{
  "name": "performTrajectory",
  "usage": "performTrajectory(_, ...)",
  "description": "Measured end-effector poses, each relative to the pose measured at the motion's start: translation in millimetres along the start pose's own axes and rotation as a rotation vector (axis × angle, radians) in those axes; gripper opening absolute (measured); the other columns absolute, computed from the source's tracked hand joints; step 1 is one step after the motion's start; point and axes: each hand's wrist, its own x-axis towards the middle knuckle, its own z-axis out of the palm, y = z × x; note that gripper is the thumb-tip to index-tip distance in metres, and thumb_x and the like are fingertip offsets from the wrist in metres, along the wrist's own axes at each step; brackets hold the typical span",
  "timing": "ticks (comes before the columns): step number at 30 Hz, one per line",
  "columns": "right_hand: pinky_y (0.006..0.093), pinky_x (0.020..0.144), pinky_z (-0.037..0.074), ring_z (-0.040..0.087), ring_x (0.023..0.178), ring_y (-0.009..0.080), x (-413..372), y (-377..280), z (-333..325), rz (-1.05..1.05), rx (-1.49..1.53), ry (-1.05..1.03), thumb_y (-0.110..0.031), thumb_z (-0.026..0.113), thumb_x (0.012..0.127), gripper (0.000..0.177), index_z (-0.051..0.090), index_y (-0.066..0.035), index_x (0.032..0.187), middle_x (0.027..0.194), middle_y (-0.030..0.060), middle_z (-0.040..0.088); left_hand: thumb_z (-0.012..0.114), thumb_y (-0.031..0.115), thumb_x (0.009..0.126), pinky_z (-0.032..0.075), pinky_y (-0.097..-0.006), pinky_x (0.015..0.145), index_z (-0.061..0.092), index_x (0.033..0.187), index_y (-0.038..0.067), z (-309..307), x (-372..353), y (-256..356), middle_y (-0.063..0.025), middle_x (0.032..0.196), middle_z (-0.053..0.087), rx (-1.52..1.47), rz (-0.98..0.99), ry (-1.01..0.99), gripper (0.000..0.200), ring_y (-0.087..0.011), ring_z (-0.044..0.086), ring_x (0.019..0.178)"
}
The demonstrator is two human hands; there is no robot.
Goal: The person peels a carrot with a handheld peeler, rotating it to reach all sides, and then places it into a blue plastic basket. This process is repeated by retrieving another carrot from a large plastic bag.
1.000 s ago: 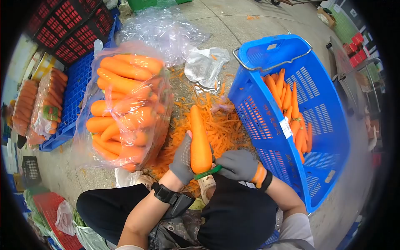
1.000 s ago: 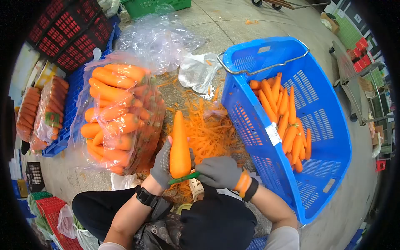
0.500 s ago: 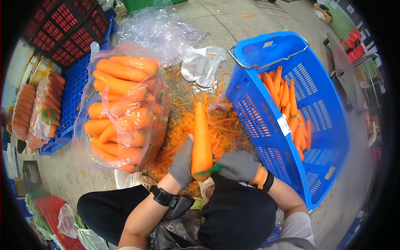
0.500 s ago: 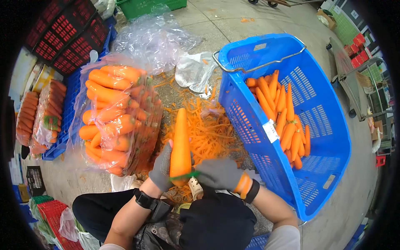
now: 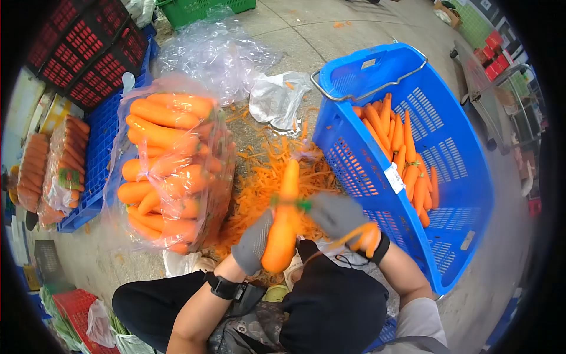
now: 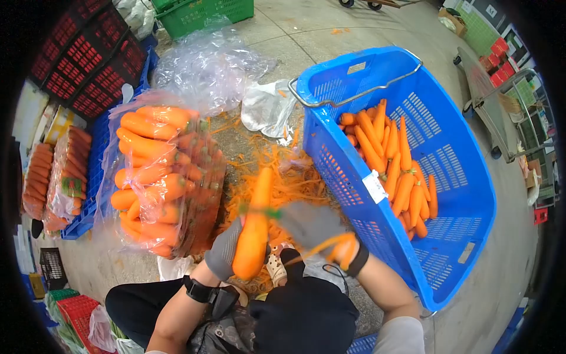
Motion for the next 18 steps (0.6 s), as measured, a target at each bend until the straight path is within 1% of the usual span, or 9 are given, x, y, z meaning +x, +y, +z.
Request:
performTrajectory(2,0.0402,0.063,0.046,0.057,0.076,0.0330,21.2,45.6,2.2,0.058,-0.119,0.249,-0.022,0.048,0.089,0.019,0.055,-0.007,0.097,0.080,0.0132,0.055,0.043,0.048,0.091,0.052,-0.0357,0.073,0.048,0.119,0.005,-2.7,-5.8,-6.1,-0.0112,0.100,0.061,0.018,-0.089,-0.046,0.052,-0.0215,0.061,0.085)
performTrajectory(3,0.0402,0.063,0.046,0.057,0.076,0.0330,20.9,47.7,-1.9,0.059,-0.120,0.252,-0.022,0.048,0.089,0.019,0.055,-0.007,0.097,0.080,0.0132,0.055,0.043,0.048,0.091,0.052,-0.0357,0.073,0.048,0.119,0.005,2.7,-8.7,-6.4,-0.0112,0.100,0.061,0.021,-0.090,-0.048,0.052,-0.0215,0.061,0.085)
performTrajectory(5,0.0408,0.065,0.045,0.056,0.076,0.0360,29.3,43.0,-11.0,0.154,-0.053,0.377,-0.019,0.049,0.088,0.019,0.055,-0.004,0.098,0.080,0.0156,0.055,0.044,0.049,0.090,0.052,-0.0380,0.076,0.049,0.117,0.005,17.2,-14.5,-2.8,-0.0126,0.102,0.060,0.046,0.026,0.008,0.052,-0.0242,0.060,0.089)
performTrajectory(7,0.0397,0.062,0.045,0.056,0.073,0.0340,12.0,16.0,-11.2,0.107,0.083,0.350,-0.019,0.053,0.086,0.020,0.055,-0.004,0.099,0.080,0.0137,0.056,0.044,0.049,0.089,0.051,-0.0402,0.078,0.048,0.117,0.004,16.7,-5.2,5.2,-0.0140,0.103,0.059,-0.088,0.067,0.061,0.053,-0.0263,0.060,0.090)
performTrajectory(8,0.0386,0.060,0.045,0.057,0.072,0.0319,2.6,5.8,-10.1,-0.017,0.101,0.200,-0.020,0.055,0.085,0.021,0.056,-0.005,0.099,0.080,0.0122,0.056,0.045,0.050,0.089,0.050,-0.0424,0.080,0.048,0.117,0.003,12.9,-1.0,8.1,-0.0154,0.104,0.058,-0.207,0.094,0.097,0.055,-0.0283,0.059,0.092)
performTrajectory(9,0.0375,0.058,0.045,0.057,0.070,0.0299,-3.6,-0.1,-6.7,-0.144,0.115,0.060,-0.021,0.057,0.083,0.022,0.056,-0.007,0.100,0.079,0.0106,0.056,0.045,0.050,0.089,0.050,-0.0424,0.080,0.048,0.117,0.003,4.9,3.3,8.9,-0.0154,0.104,0.058,-0.211,0.101,0.107,0.055,-0.0283,0.059,0.092)
performTrajectory(12,0.0350,0.055,0.045,0.058,0.068,0.0260,-17.4,-4.1,14.9,-0.209,0.070,-0.008,-0.024,0.059,0.081,0.024,0.057,-0.010,0.101,0.078,0.0075,0.056,0.044,0.050,0.088,0.047,-0.0467,0.085,0.045,0.117,0.000,-7.8,13.6,9.2,-0.0189,0.105,0.057,-0.212,0.142,0.026,0.058,-0.0318,0.058,0.095)
performTrajectory(16,0.0343,0.054,0.045,0.058,0.067,0.0246,-18.1,-3.7,24.8,-0.183,0.048,0.010,-0.025,0.060,0.080,0.024,0.057,-0.013,0.100,0.077,0.0054,0.057,0.044,0.048,0.089,0.048,-0.0460,0.084,0.046,0.116,0.000,-9.9,15.2,2.7,-0.0183,0.103,0.057,-0.252,0.147,0.042,0.055,-0.0313,0.058,0.093)
performTrajectory(18,0.0348,0.053,0.045,0.058,0.066,0.0240,-16.8,-4.4,25.6,-0.237,-0.019,0.026,-0.026,0.061,0.080,0.023,0.057,-0.014,0.100,0.075,0.0036,0.057,0.044,0.045,0.090,0.048,-0.0447,0.082,0.047,0.114,0.000,-11.1,14.3,0.4,-0.0178,0.101,0.058,-0.290,0.179,-0.038,0.051,-0.0304,0.058,0.090)
